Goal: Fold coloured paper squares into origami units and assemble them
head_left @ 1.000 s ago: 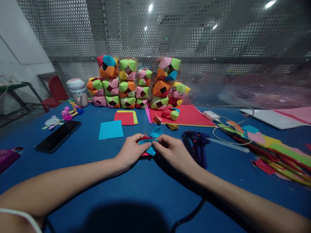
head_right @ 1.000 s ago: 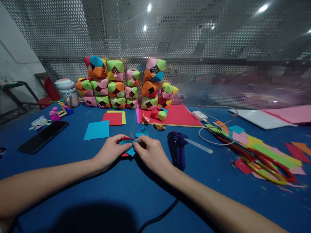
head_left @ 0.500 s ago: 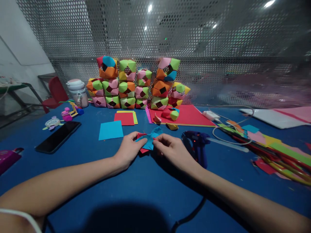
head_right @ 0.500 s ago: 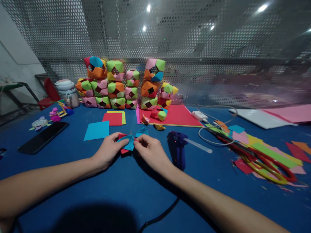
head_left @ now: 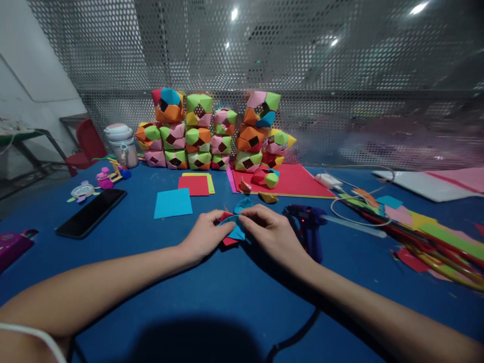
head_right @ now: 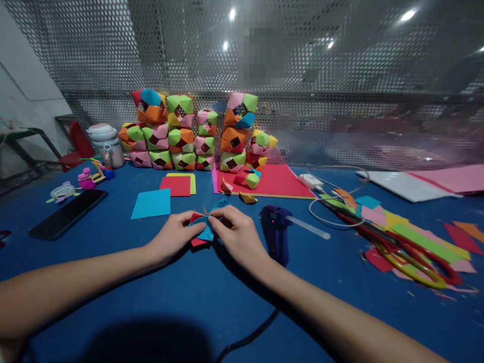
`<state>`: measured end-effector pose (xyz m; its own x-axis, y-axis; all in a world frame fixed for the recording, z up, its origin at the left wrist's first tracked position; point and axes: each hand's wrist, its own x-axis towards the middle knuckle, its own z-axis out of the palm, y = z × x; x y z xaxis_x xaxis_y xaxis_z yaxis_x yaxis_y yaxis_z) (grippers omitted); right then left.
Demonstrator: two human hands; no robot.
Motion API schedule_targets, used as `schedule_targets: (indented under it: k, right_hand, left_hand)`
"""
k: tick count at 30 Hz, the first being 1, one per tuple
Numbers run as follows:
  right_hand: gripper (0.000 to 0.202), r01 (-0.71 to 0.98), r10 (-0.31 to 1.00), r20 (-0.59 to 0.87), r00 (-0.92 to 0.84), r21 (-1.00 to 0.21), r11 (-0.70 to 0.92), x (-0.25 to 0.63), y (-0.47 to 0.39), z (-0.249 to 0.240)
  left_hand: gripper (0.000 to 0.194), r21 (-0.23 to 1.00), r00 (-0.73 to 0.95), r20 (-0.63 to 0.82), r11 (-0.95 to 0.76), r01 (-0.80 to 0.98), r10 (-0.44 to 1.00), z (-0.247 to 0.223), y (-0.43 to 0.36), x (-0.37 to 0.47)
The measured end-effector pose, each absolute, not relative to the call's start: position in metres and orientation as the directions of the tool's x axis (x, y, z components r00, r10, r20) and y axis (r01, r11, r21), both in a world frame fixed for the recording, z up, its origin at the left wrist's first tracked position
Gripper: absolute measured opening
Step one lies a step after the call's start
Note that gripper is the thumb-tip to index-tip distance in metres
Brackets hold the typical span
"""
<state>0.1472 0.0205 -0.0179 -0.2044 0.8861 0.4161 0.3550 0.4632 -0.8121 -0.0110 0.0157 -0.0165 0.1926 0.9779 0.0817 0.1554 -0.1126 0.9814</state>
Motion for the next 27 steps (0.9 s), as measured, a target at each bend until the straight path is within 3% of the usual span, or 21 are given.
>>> schedule_targets:
  k: [9, 13, 20, 27]
  right_hand:
    - [0.016, 0.244, 0.936, 0.335, -0.106, -0.904, 0.351, 0.1474, 0.0175, -0.0134]
    - [0.018, 0.250, 0.936, 0.343, -0.082, -0.902, 0.353, 0.1491, 0.0216, -0.0147]
    - [0.019, 0.255, 0.934, 0.351, -0.069, -0.899, 0.357, 0.1506, 0.0238, -0.0151]
    - [0.013, 0.415, 0.889, 0.424, -0.171, -0.788, 0.455, 0.1524, 0.0252, -0.0162]
  left_hand:
    - [0.032, 0.995, 0.271, -0.023, 0.049, -0.092, 0.962, -0.0177, 0.0169, -0.0112]
    - [0.024, 0.979, 0.296, 0.016, 0.044, -0.197, 0.955, -0.0169, 0.0180, -0.0133]
    - [0.011, 0.991, 0.272, 0.037, 0.000, -0.135, 0.962, -0.0170, 0.0190, -0.0126]
    - [0.012, 0.998, 0.288, 0.055, -0.053, -0.016, 0.956, -0.0162, 0.0180, -0.0141]
